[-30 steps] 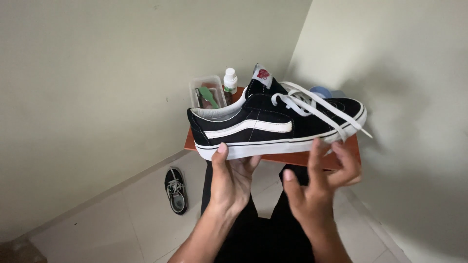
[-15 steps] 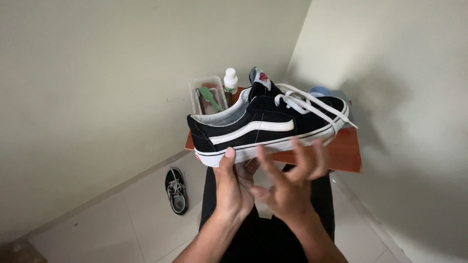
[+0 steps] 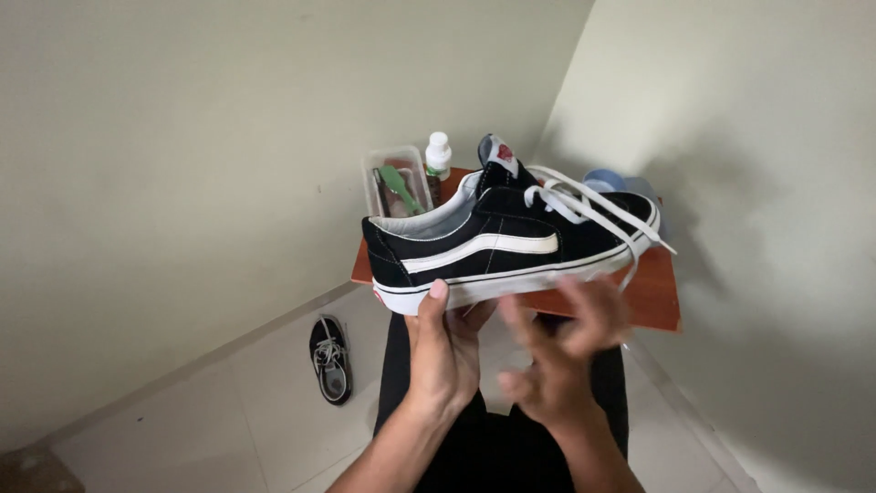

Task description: The person cleans a black and white sneaker by first wiping it with a cloth, then scrubbing the upper and sole with a green brush, and finally wiping it again. The shoe is handled one at a time on a small wooden table with cleaning supplies nearby.

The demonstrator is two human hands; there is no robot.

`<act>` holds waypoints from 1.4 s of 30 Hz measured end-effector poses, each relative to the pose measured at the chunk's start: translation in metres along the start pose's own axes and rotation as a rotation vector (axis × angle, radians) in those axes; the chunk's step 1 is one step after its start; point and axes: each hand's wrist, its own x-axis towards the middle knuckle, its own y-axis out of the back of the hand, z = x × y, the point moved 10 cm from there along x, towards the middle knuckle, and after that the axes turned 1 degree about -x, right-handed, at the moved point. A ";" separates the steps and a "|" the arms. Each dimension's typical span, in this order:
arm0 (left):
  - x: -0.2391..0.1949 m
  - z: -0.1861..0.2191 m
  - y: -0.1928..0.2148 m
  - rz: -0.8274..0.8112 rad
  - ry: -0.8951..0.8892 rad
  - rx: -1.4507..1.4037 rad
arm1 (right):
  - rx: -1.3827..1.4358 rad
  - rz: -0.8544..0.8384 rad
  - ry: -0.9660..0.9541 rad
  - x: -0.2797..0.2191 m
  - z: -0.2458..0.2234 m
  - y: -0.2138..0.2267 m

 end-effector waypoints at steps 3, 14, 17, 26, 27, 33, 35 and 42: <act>-0.001 0.005 -0.005 -0.062 -0.029 0.033 | 0.059 0.183 -0.165 -0.007 0.023 0.023; -0.009 0.016 -0.026 -0.255 -0.439 0.211 | 0.663 -0.039 -0.690 -0.031 0.072 -0.012; -0.012 0.019 0.003 -0.072 -0.689 0.716 | 0.675 -0.259 -0.842 -0.030 0.071 -0.018; -0.042 -0.016 -0.023 -0.490 -1.081 0.672 | 0.509 -0.333 -0.633 -0.011 0.034 0.036; -0.037 -0.025 -0.017 -0.492 -1.077 0.671 | 0.507 -0.332 -0.637 -0.010 0.035 0.042; -0.039 -0.067 -0.011 -0.466 -1.360 0.874 | 0.454 -0.572 -1.019 -0.025 0.072 0.030; -0.025 -0.089 -0.009 -0.496 -1.256 0.862 | 0.144 -0.653 -1.157 -0.030 0.099 0.025; 0.022 -0.160 0.005 -0.640 -0.940 0.986 | 0.003 -0.628 -0.839 -0.060 0.199 -0.013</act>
